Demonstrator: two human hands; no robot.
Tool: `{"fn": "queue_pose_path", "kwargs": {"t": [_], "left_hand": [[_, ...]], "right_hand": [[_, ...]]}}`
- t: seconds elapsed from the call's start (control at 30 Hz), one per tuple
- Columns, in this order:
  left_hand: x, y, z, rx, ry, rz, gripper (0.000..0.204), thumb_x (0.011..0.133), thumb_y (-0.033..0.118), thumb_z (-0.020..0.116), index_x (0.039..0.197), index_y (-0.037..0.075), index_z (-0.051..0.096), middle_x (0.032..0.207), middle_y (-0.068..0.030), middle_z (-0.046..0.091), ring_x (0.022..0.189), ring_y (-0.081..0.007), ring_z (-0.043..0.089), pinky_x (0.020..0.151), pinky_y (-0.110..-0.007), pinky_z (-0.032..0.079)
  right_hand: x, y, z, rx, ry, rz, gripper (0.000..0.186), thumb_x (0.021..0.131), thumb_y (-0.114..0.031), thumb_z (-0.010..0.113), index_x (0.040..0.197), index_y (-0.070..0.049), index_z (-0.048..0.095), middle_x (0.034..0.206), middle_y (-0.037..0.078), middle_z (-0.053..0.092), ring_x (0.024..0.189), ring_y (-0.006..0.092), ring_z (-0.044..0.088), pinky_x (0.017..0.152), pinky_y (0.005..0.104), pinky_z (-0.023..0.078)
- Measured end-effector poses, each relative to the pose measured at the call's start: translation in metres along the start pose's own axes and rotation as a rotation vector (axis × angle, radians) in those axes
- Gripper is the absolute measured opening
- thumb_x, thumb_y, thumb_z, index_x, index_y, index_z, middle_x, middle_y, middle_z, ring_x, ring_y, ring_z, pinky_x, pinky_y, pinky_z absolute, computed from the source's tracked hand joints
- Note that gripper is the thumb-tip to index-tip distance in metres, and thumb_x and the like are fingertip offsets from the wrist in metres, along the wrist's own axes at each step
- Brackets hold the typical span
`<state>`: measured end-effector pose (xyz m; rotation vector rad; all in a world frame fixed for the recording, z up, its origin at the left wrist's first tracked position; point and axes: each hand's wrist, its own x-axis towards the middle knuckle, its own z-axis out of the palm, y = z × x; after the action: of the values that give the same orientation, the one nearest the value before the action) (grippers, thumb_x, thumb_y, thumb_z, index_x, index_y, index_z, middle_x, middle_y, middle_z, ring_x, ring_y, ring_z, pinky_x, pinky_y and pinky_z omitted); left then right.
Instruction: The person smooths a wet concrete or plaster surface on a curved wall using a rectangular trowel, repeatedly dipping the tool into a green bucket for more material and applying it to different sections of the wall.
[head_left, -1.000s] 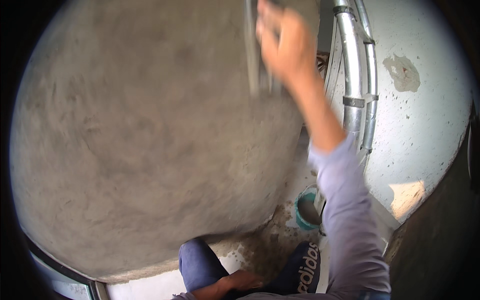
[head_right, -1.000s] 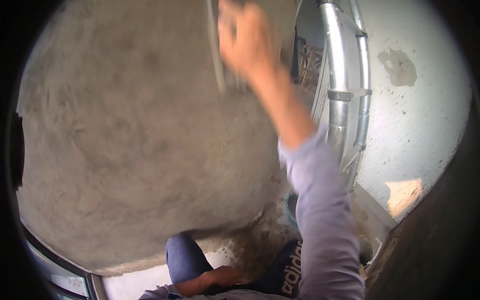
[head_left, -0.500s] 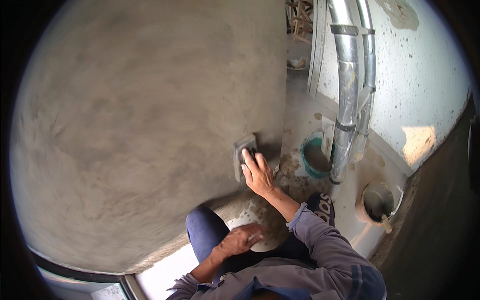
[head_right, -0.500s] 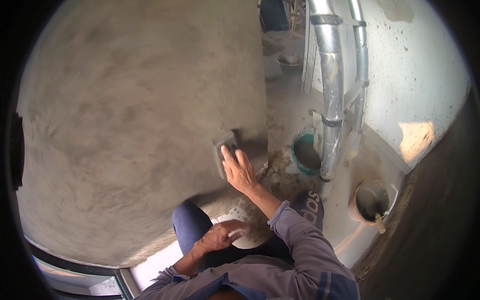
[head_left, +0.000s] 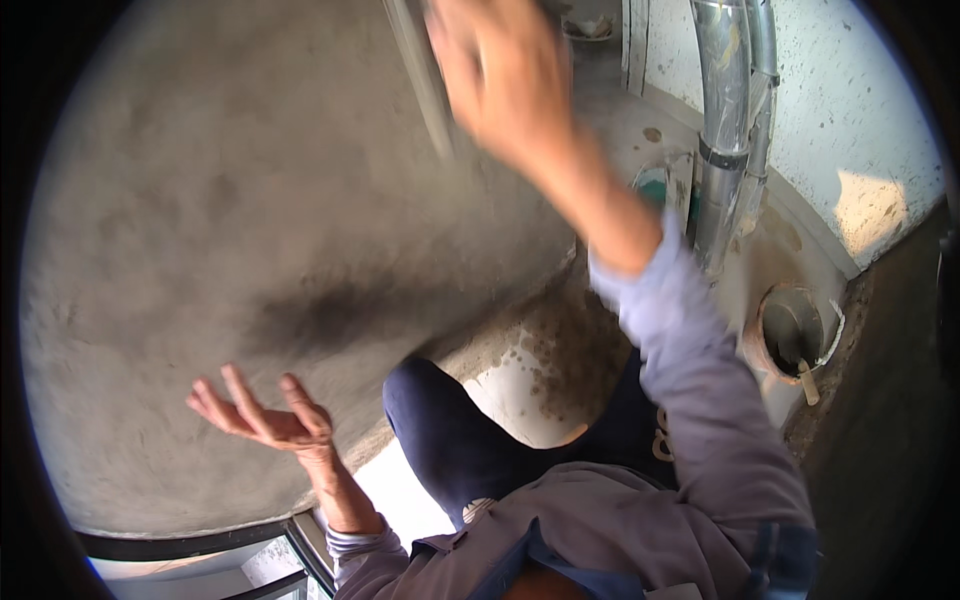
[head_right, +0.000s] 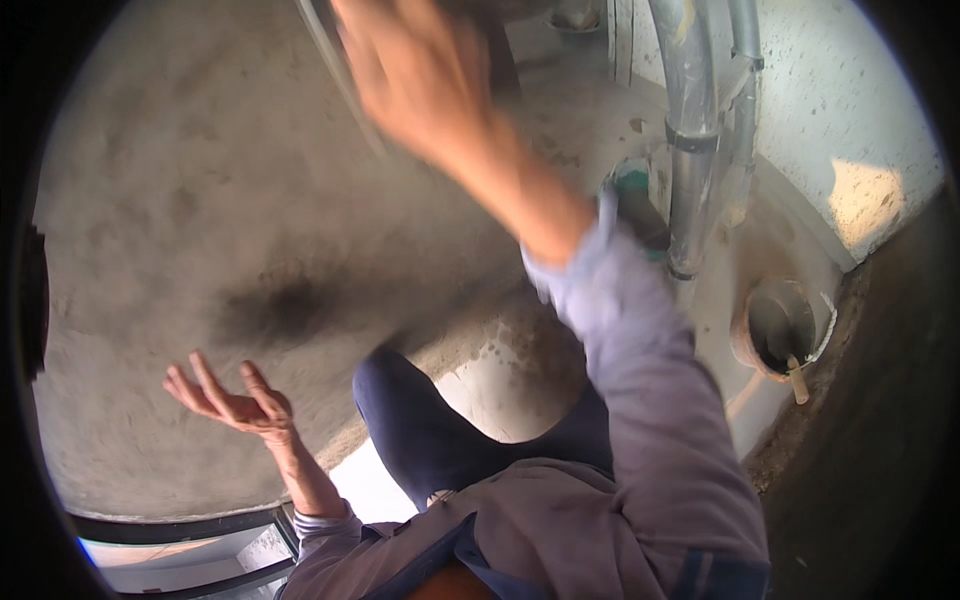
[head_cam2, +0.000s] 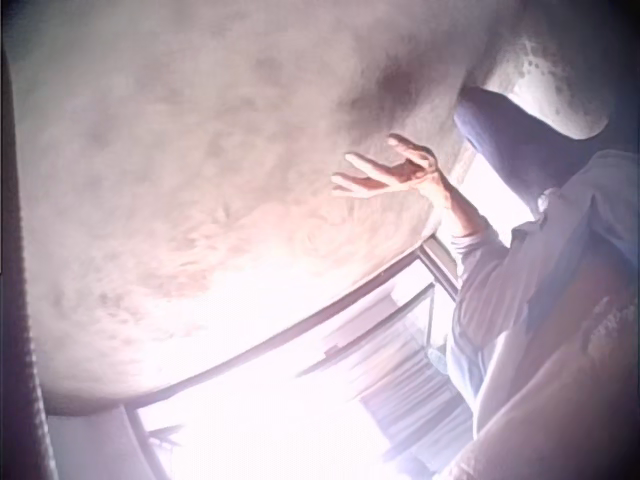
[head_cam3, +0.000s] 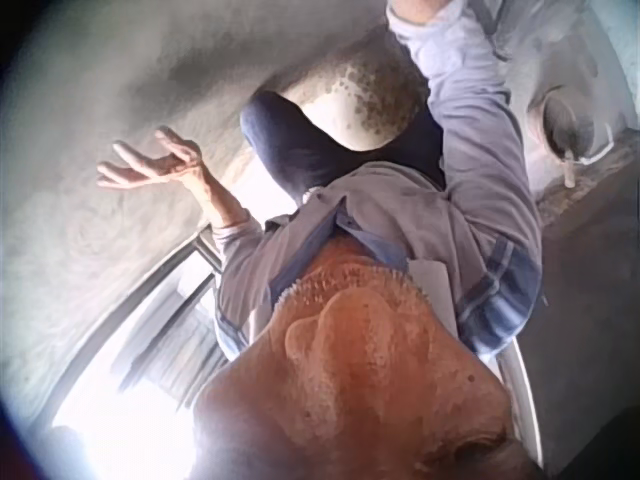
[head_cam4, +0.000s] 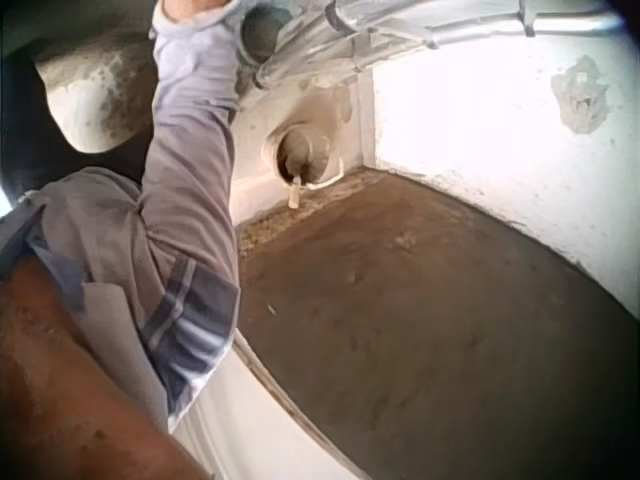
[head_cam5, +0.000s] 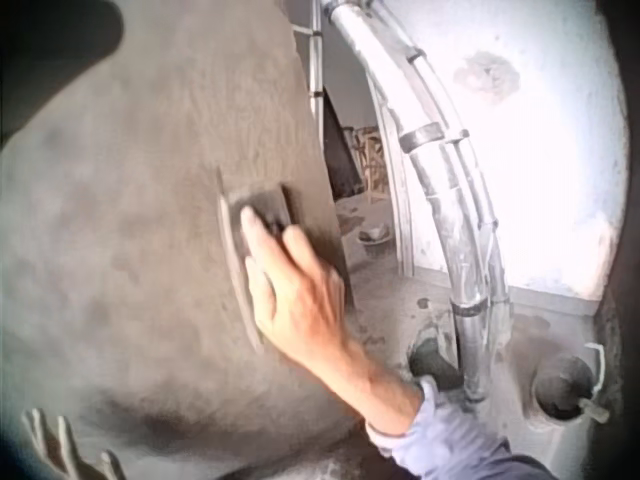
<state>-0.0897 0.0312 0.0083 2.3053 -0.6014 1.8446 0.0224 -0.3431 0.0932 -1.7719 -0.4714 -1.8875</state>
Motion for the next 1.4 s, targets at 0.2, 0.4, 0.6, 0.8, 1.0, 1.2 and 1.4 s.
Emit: {"fn": "queue_pose_path", "kwargs": {"t": [0.2, 0.4, 0.6, 0.8, 1.0, 1.2, 1.4], "left_hand": [[0.011, -0.053, 0.003, 0.208, 0.035, -0.005, 0.069, 0.106, 0.046, 0.05, 0.158, 0.004, 0.037, 0.169, -0.021, 0.018, 0.157, -0.044, 0.007, 0.123, -0.064, 0.012], [-0.012, -0.078, 0.013, 0.388, 0.061, -0.013, 0.074, 0.108, 0.057, 0.032, 0.161, 0.006, 0.034, 0.169, -0.019, 0.021, 0.159, -0.0371, 0.01, 0.125, -0.058, 0.007], [-0.015, -0.08, 0.016, 0.431, 0.055, -0.029, 0.078, 0.107, 0.06, 0.031, 0.162, 0.005, 0.031, 0.169, -0.0192, 0.02, 0.159, -0.0373, 0.01, 0.125, -0.059, 0.003], [-0.007, -0.074, 0.014, 0.426, 0.054, 0.021, 0.074, 0.108, 0.055, 0.032, 0.161, 0.003, 0.031, 0.17, -0.0215, 0.018, 0.158, -0.0389, 0.01, 0.126, -0.057, 0.003], [-0.011, -0.076, 0.01, 0.424, 0.02, -0.007, 0.075, 0.108, 0.057, 0.031, 0.162, 0.004, 0.03, 0.17, -0.0211, 0.017, 0.158, -0.0391, 0.01, 0.125, -0.058, 0.002], [-0.006, -0.072, 0.014, 0.43, 0.074, 0.024, 0.074, 0.108, 0.057, 0.032, 0.161, 0.005, 0.033, 0.17, -0.019, 0.02, 0.158, -0.0365, 0.013, 0.126, -0.056, 0.003], [-0.01, -0.075, 0.012, 0.424, 0.034, -0.001, 0.075, 0.108, 0.058, 0.03, 0.161, 0.004, 0.032, 0.17, -0.0205, 0.018, 0.158, -0.0388, 0.012, 0.125, -0.059, 0.004]], "right_hand": [[-0.187, -0.056, -0.043, 0.037, -0.377, 0.32, 0.045, 0.092, -0.012, 0.067, 0.138, -0.014, 0.066, 0.088, 0.011, 0.056, 0.069, 0.0272, 0.062, 0.058, 0.0397, 0.055], [0.017, 0.019, -0.014, 0.024, -0.087, -0.04, 0.025, 0.095, -0.017, 0.066, 0.118, -0.01, 0.07, 0.082, 0.014, 0.061, 0.063, 0.0322, 0.062, 0.057, 0.0425, 0.051], [0.014, 0.023, -0.021, 0.069, -0.033, -0.037, 0.013, 0.094, -0.014, 0.065, 0.099, -0.004, 0.071, 0.071, 0.014, 0.062, 0.059, 0.0326, 0.06, 0.057, 0.0425, 0.049], [-0.115, -0.039, -0.045, 0.045, -0.237, 0.323, 0.044, 0.091, -0.012, 0.068, 0.135, -0.014, 0.068, 0.087, 0.012, 0.059, 0.066, 0.03, 0.063, 0.057, 0.0399, 0.054], [-0.022, 0.027, -0.03, 0.034, -0.117, 0.175, 0.037, 0.093, -0.015, 0.069, 0.129, -0.012, 0.068, 0.086, 0.012, 0.06, 0.067, 0.0339, 0.062, 0.055, 0.0435, 0.051], [-0.08, -0.028, -0.044, 0.072, -0.148, 0.273, 0.044, 0.092, -0.014, 0.069, 0.136, -0.012, 0.066, 0.089, 0.013, 0.058, 0.072, 0.0316, 0.066, 0.062, 0.0428, 0.056], [0.046, 0.062, -0.017, 0.012, -0.048, -0.019, 0.033, 0.091, -0.016, 0.067, 0.123, -0.009, 0.07, 0.103, 0.022, 0.068, 0.082, 0.0383, 0.067, 0.062, 0.0469, 0.052]]}}
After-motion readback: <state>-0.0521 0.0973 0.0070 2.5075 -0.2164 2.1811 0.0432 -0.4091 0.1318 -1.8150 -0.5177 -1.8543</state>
